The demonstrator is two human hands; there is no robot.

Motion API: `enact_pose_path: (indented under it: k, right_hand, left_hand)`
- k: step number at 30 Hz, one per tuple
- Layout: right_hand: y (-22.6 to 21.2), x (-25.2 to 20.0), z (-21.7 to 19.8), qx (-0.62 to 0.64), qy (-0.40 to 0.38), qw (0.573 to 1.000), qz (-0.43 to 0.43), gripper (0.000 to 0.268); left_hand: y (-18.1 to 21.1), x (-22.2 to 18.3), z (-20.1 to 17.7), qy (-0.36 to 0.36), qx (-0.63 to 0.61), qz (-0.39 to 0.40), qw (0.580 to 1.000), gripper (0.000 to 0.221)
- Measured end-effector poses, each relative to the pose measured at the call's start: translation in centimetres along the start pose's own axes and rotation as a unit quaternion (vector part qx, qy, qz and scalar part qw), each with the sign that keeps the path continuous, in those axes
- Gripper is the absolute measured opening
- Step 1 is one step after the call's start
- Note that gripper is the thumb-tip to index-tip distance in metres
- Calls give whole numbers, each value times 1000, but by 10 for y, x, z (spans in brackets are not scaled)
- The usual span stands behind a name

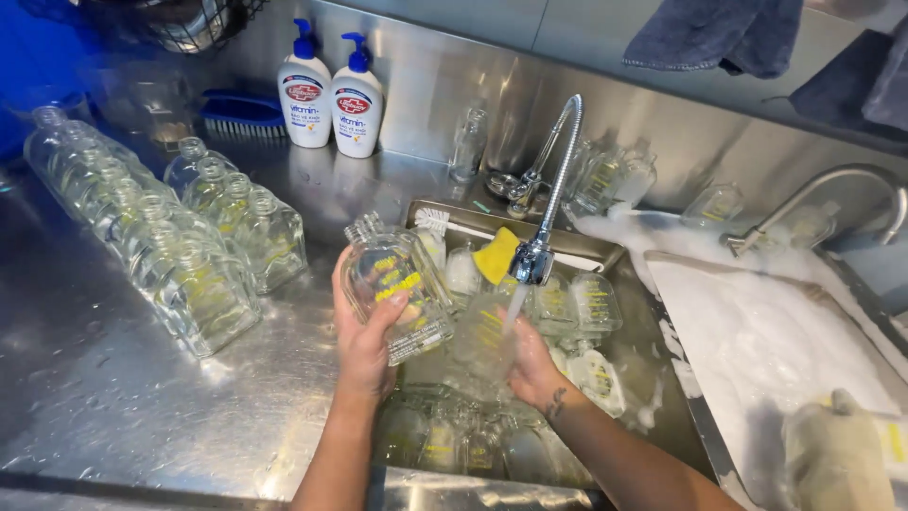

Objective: Rinsing glass bottles under a faucet and organizing them in a tray.

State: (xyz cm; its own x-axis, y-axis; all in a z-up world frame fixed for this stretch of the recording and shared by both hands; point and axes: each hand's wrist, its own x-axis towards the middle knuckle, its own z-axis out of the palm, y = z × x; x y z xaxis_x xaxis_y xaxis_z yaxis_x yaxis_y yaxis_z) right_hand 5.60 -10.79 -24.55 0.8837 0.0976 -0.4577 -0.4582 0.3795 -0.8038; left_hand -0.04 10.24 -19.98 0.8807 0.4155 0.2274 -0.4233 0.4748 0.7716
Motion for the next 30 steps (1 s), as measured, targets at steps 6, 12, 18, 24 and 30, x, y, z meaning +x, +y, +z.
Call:
enact_pose_path:
  k: [6,12,18,24,30]
  right_hand:
    - [34,54,-30,-67,-49,996,17,63]
    - [-29,18,-80,-19,30,999,16,33]
    - [-107,-14,-110,140,138,980,-26,34]
    - [-154,-4,-68,278,86,949,-122,48]
    - [-129,-85,-5,433,187,876,-98,50]
  left_hand:
    - [0,3,1,3,81,101,992,94]
    - [-5,-18,27,-43,211,86,973,81]
    - [-44,-32,26,-194,350,-79,913,81]
    - [-36,-43,33,-375,429,-115,814,73]
    - [-27,-39,35,-392,444,-120,797,73]
